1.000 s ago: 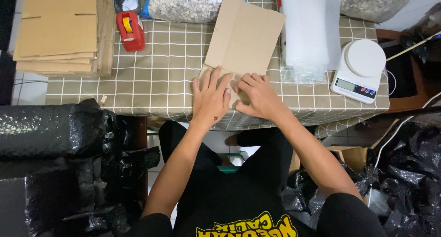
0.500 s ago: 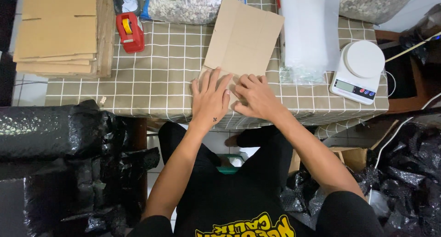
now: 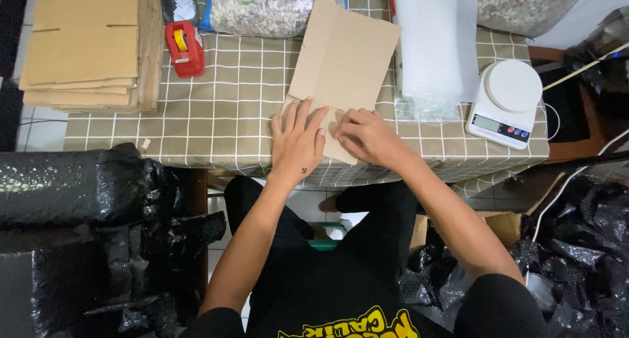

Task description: The person assembles a small cardboard box, places a black item inside, and seals it with tape. They then wrap the sealed box in black bubble wrap and secure it with additional tape. The wrapped package is placed on a stack of similar packages. The person then begins assembling another cardboard box.

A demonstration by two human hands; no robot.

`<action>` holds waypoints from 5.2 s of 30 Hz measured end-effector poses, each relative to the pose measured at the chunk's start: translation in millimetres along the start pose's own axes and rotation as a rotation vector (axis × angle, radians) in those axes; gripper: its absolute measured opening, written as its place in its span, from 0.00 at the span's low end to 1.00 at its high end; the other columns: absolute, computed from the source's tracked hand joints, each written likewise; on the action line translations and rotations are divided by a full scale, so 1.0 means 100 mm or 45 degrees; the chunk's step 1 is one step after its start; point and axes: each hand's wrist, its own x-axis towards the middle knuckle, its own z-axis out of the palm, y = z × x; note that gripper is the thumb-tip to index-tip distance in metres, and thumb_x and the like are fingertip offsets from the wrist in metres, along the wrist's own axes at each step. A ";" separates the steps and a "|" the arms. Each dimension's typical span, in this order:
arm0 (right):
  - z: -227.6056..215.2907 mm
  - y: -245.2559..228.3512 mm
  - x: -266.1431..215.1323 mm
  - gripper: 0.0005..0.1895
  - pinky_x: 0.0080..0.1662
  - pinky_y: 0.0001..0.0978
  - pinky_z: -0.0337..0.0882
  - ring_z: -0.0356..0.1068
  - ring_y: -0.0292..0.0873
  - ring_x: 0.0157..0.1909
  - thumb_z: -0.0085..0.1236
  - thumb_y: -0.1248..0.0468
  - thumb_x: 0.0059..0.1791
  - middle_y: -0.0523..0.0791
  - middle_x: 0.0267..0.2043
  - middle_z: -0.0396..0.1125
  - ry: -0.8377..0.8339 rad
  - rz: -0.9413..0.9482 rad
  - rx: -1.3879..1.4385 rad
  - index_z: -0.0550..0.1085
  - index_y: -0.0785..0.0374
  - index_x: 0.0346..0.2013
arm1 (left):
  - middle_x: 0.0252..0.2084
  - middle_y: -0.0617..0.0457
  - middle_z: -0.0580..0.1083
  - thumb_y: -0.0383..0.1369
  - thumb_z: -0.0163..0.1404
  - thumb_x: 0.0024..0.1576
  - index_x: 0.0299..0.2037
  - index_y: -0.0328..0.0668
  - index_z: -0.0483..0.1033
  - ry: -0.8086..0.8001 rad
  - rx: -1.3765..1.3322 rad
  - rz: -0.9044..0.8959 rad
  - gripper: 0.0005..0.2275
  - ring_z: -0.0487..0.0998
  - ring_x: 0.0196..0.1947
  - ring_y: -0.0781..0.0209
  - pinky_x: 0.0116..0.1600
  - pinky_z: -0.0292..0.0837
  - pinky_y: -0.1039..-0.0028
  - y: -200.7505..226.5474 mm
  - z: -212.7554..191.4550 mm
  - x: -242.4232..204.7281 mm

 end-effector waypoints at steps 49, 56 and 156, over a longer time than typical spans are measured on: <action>0.36 -0.34 0.52 0.22 0.52 0.51 0.70 0.71 0.56 0.45 0.56 0.68 0.46 0.47 0.36 0.68 0.289 0.319 0.496 0.71 0.54 0.55 | 0.45 0.58 0.67 0.37 0.44 0.62 0.43 0.59 0.73 -0.155 -0.055 -0.198 0.05 0.67 0.49 0.50 0.50 0.66 0.57 -0.35 -0.22 0.03; 0.34 -0.33 0.52 0.21 0.52 0.49 0.69 0.71 0.54 0.44 0.55 0.67 0.46 0.45 0.35 0.69 0.282 0.309 0.541 0.72 0.52 0.54 | 0.47 0.56 0.67 0.34 0.43 0.62 0.45 0.59 0.71 -0.216 -0.005 -0.179 0.06 0.67 0.49 0.48 0.48 0.66 0.57 -0.30 -0.28 0.05; -0.25 -0.97 -0.18 0.07 0.34 0.26 0.77 0.73 0.37 0.32 0.66 0.77 0.47 0.50 0.34 0.75 0.682 0.448 1.316 0.78 0.68 0.38 | 0.28 0.51 0.76 0.27 0.58 0.59 0.42 0.31 0.81 0.218 -1.770 -0.279 0.06 0.73 0.24 0.73 0.28 0.70 0.85 0.54 -0.73 -0.38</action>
